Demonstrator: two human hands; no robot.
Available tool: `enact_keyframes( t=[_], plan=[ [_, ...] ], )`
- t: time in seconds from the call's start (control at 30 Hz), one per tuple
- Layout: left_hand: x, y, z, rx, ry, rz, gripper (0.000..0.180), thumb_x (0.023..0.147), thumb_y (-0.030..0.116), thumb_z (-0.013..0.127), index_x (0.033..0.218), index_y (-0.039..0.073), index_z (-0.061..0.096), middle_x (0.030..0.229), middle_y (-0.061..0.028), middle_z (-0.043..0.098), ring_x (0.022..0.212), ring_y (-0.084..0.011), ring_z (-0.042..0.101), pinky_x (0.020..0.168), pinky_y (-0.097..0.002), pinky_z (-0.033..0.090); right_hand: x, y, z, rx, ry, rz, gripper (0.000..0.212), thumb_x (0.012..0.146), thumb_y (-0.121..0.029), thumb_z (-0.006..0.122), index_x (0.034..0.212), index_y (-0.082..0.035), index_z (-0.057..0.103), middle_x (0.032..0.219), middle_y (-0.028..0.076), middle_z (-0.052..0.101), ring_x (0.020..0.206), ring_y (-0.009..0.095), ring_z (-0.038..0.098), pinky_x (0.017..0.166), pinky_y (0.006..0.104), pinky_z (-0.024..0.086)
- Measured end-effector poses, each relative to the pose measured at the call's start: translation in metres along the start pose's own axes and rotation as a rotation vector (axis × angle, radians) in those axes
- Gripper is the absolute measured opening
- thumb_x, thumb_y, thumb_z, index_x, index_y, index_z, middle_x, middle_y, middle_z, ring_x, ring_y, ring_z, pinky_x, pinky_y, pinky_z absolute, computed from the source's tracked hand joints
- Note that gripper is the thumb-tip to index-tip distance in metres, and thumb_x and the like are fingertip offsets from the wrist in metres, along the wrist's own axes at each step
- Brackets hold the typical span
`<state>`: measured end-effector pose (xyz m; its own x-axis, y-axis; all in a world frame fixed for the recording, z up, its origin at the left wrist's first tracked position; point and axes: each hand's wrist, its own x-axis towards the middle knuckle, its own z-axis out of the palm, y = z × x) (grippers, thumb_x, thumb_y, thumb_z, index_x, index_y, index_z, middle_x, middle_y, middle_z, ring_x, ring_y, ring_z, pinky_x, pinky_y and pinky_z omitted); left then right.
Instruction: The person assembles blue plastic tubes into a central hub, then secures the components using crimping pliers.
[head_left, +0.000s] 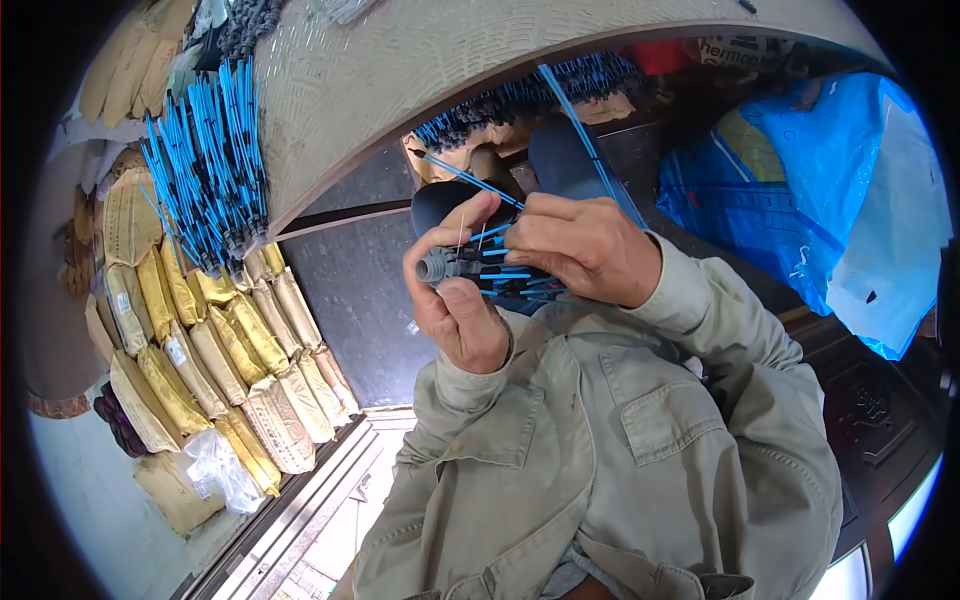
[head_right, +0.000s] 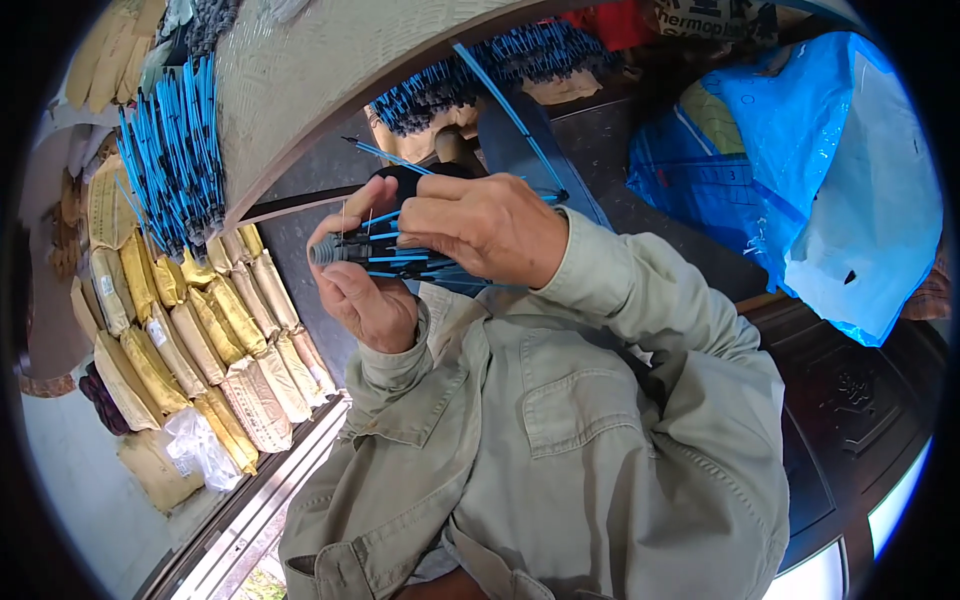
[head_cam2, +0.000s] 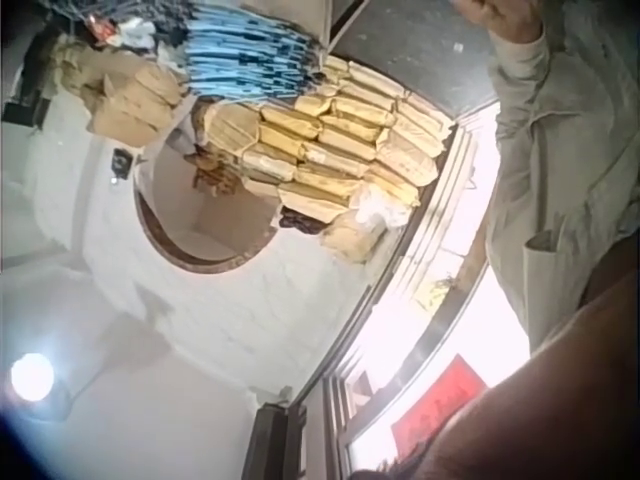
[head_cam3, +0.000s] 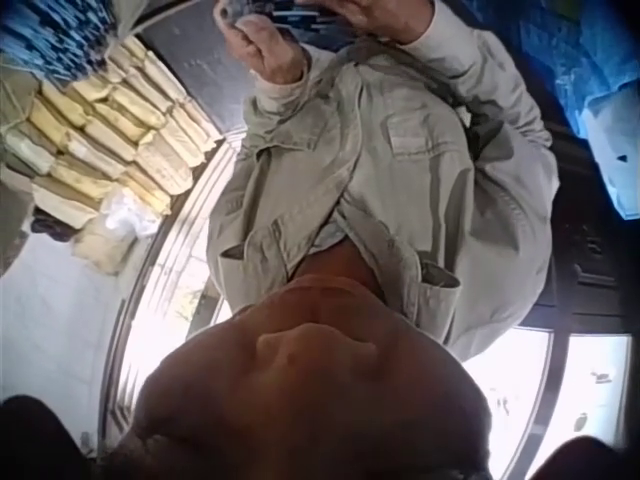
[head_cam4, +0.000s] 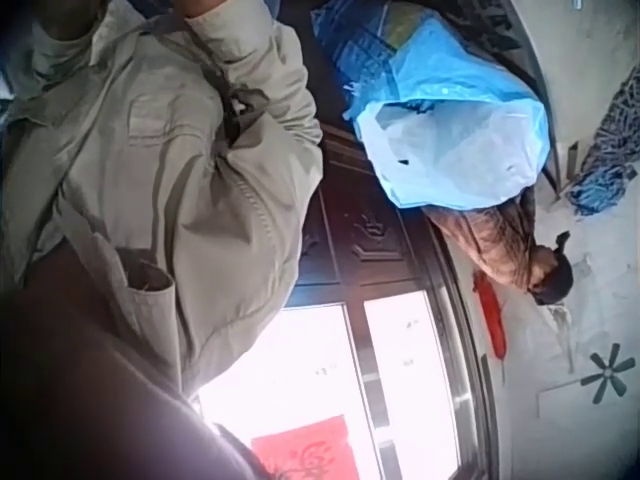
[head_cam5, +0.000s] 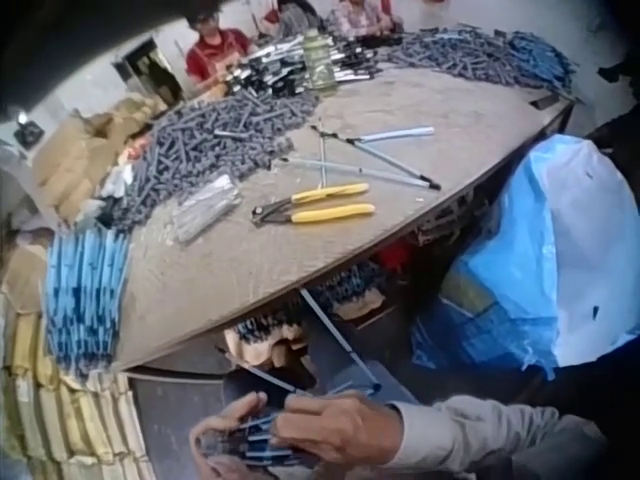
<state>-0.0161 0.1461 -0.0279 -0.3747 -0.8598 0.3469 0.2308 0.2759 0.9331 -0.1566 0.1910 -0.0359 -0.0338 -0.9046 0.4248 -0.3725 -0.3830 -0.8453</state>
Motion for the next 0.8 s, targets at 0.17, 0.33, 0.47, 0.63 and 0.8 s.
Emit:
enact_keyframes(
  t=[0.17, 0.33, 0.47, 0.63, 0.8],
  plan=[
    [-0.003, -0.002, 0.002, -0.027, 0.005, 0.024, 0.040, 0.095, 0.033, 0.040, 0.106, -0.005, 0.036, 0.112, -0.0296, 0.052, 0.105, -0.0308, 0.053, 0.094, -0.0403, 0.039, 0.007, 0.006, -0.008, 0.059, -0.099, -0.098, 0.013, 0.076, -0.003, 0.064, 0.087, -0.004, 0.058, 0.072, 0.011, 0.050, 0.060, 0.031, 0.054, 0.050, 0.0357, 0.042],
    [-0.004, 0.004, 0.009, 0.004, 0.014, 0.044, 0.024, 0.092, 0.018, 0.044, 0.103, -0.003, 0.037, 0.106, -0.0264, 0.055, 0.102, -0.0291, 0.055, 0.097, -0.0433, 0.037, 0.008, 0.006, -0.017, 0.021, -0.176, -0.203, 0.013, 0.076, -0.004, 0.064, 0.087, -0.003, 0.057, 0.072, 0.011, 0.049, 0.060, 0.032, 0.054, 0.049, 0.0361, 0.041],
    [-0.003, 0.008, 0.016, 0.111, 0.042, 0.011, 0.016, 0.086, 0.003, 0.047, 0.099, -0.001, 0.039, 0.100, -0.0214, 0.058, 0.100, -0.0283, 0.057, 0.100, -0.0467, 0.034, 0.000, -0.003, -0.021, -0.062, -0.185, -0.110, 0.012, 0.074, -0.005, 0.066, 0.081, -0.002, 0.056, 0.071, 0.011, 0.049, 0.062, 0.029, 0.053, 0.052, 0.0350, 0.042],
    [-0.005, 0.010, 0.015, 0.062, -0.031, 0.029, 0.020, 0.082, -0.002, 0.052, 0.097, 0.001, 0.039, 0.097, -0.0173, 0.060, 0.099, -0.0277, 0.059, 0.101, -0.0487, 0.033, -0.009, 0.002, -0.031, 0.271, -0.202, 0.141, 0.011, 0.075, -0.006, 0.067, 0.075, -0.002, 0.057, 0.070, 0.007, 0.052, 0.067, 0.020, 0.053, 0.057, 0.0323, 0.040],
    [-0.008, 0.014, 0.017, 0.121, -0.079, 0.031, 0.024, 0.081, -0.005, 0.053, 0.098, 0.002, 0.038, 0.095, -0.0156, 0.060, 0.098, -0.0268, 0.059, 0.100, -0.0476, 0.035, -0.012, 0.006, -0.034, 0.346, -0.254, 0.272, 0.012, 0.077, -0.008, 0.067, 0.072, -0.002, 0.058, 0.072, 0.006, 0.056, 0.070, 0.014, 0.052, 0.059, 0.0292, 0.040]
  ],
)
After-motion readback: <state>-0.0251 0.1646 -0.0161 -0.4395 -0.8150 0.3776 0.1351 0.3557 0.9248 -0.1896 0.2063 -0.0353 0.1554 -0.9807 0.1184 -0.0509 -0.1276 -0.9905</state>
